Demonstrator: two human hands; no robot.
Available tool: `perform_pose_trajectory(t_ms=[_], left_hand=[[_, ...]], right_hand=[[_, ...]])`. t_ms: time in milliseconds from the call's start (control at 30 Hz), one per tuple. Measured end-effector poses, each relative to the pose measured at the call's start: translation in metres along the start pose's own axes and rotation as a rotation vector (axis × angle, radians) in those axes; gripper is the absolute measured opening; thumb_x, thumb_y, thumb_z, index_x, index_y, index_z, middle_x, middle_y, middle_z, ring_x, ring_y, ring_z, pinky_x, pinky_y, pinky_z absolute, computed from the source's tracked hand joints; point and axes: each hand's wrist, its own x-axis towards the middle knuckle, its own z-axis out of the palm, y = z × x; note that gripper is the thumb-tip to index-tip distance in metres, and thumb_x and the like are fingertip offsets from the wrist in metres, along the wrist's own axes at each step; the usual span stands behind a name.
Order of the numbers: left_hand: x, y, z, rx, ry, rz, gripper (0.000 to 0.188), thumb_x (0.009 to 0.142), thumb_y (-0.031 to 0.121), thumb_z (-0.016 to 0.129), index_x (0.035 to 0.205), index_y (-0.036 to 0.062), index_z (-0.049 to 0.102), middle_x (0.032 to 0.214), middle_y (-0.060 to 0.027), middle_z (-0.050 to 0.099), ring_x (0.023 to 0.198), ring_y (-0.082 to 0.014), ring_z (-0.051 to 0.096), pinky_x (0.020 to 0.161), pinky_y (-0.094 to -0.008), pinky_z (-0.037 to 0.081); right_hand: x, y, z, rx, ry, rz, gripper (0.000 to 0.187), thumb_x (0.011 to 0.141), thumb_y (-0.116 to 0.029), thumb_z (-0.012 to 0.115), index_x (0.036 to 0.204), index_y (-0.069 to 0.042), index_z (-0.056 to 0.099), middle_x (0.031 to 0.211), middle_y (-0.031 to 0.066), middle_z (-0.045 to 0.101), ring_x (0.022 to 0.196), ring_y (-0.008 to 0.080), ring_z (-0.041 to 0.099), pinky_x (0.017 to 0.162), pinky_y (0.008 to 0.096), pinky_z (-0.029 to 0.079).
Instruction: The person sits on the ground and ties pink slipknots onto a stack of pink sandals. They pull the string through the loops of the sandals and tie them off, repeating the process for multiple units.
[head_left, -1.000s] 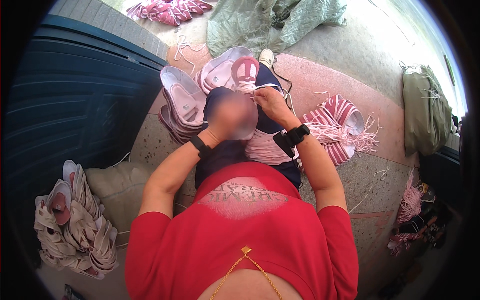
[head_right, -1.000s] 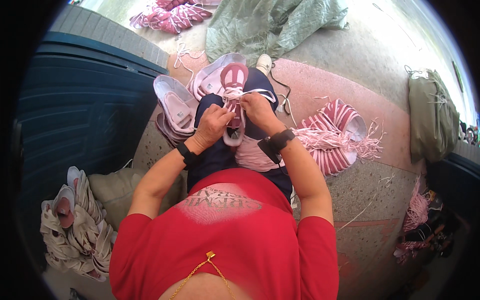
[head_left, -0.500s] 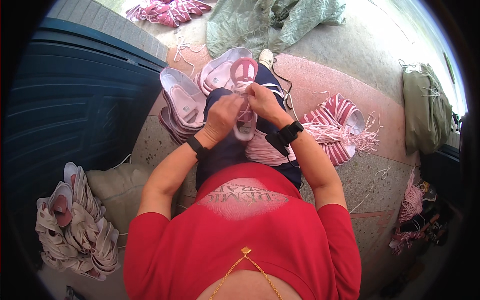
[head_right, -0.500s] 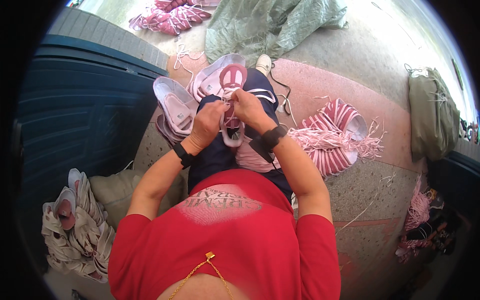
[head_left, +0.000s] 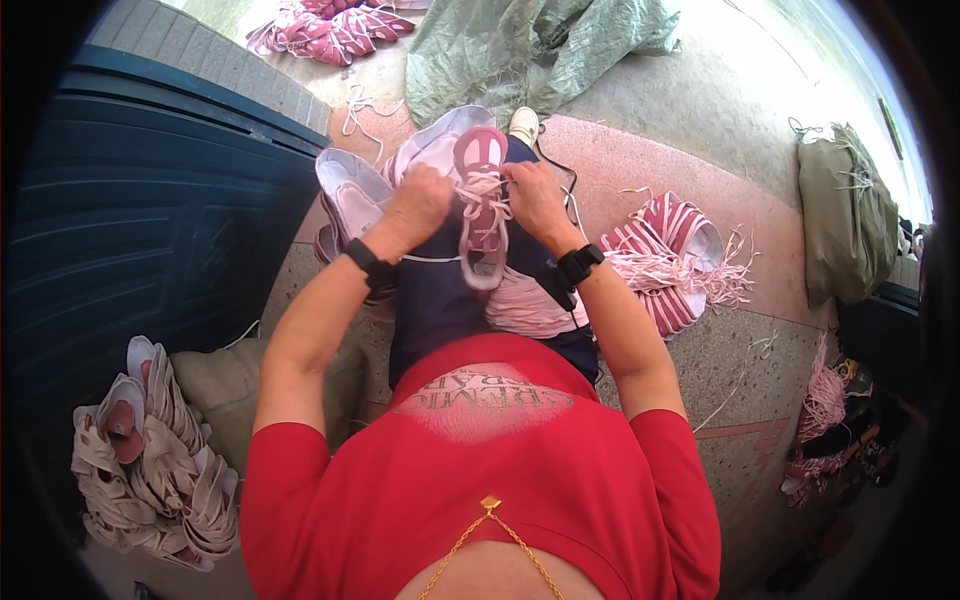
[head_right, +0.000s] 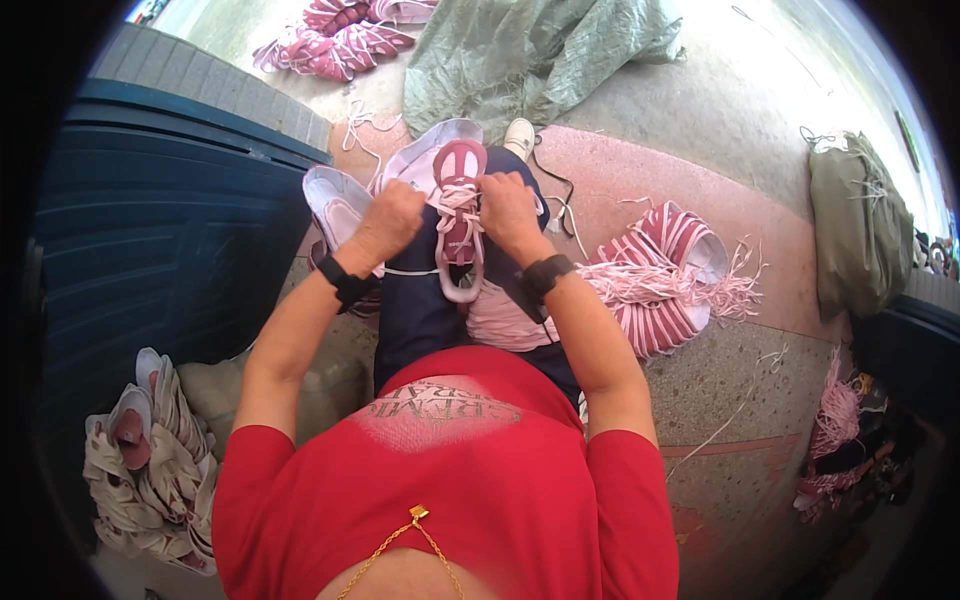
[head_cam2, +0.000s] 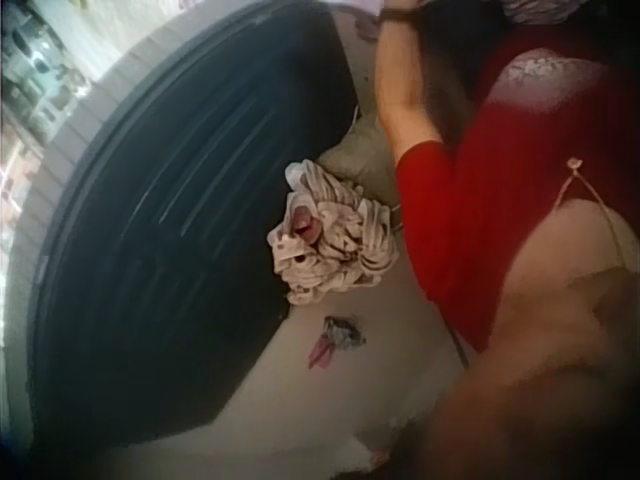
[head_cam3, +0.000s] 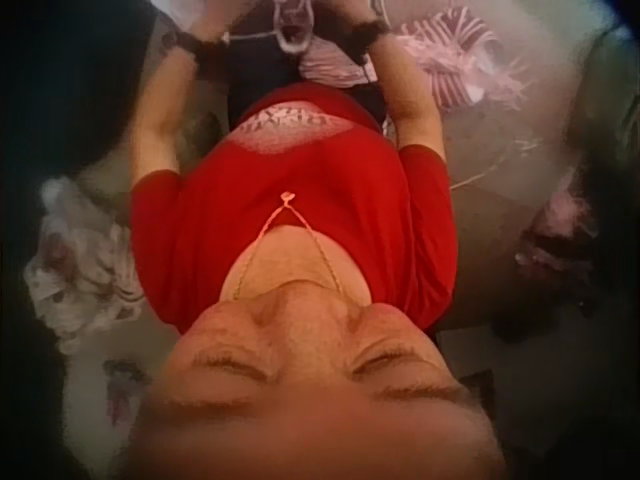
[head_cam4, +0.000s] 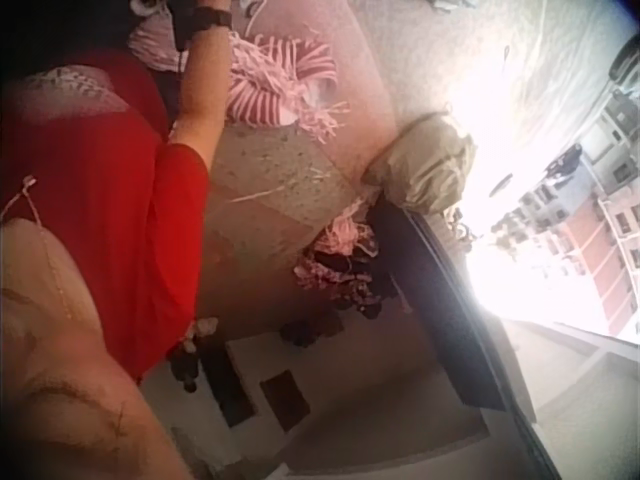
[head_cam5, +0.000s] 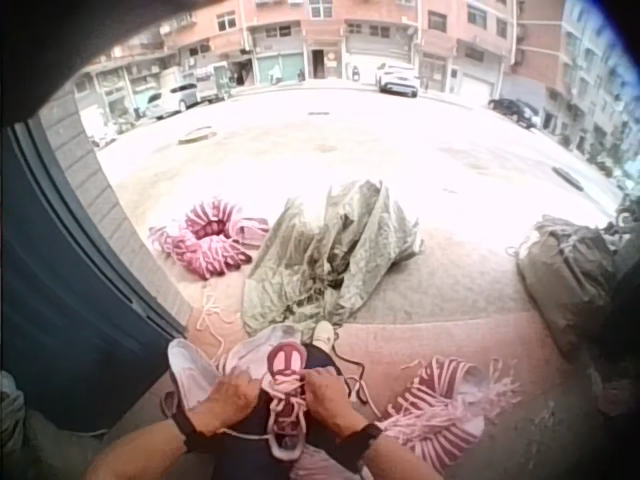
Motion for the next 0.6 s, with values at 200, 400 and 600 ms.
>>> perform_pose_trajectory(t_ms=[200, 400, 600], left_hand=[[-0.068, -0.085, -0.076, 0.341, 0.086, -0.299, 0.006, 0.071, 0.01, 0.055, 0.073, 0.0061, 0.052, 0.075, -0.0129, 0.052, 0.078, -0.0307, 0.052, 0.065, -0.0417, 0.046], [-0.145, -0.135, -0.129, 0.67, 0.34, -0.622, 0.008, 0.079, 0.012, 0.052, 0.083, 0.0066, 0.056, 0.084, -0.0127, 0.056, 0.082, -0.0329, 0.054, 0.073, -0.0436, 0.046], [-0.243, -0.179, -0.176, 0.733, 0.575, -1.089, 0.021, 0.088, 0.017, 0.046, 0.097, 0.0037, 0.059, 0.096, -0.0177, 0.061, 0.091, -0.0362, 0.057, 0.081, -0.0441, 0.046]], right_hand=[[0.009, 0.022, 0.0, -0.296, -0.055, -0.211, 0.02, 0.074, -0.008, 0.056, 0.092, -0.014, 0.064, 0.081, 0.0012, 0.063, 0.095, 0.0213, 0.054, 0.085, 0.0453, 0.037], [0.012, 0.015, 0.002, -0.39, 0.014, -0.084, 0.011, 0.076, -0.017, 0.058, 0.082, -0.012, 0.065, 0.076, 0.0032, 0.064, 0.088, 0.0218, 0.056, 0.084, 0.0449, 0.035], [0.002, -0.009, 0.0, -0.092, -0.157, 0.307, 0.022, 0.075, -0.026, 0.055, 0.082, -0.01, 0.068, 0.081, 0.008, 0.067, 0.088, 0.0276, 0.059, 0.079, 0.0473, 0.04]])
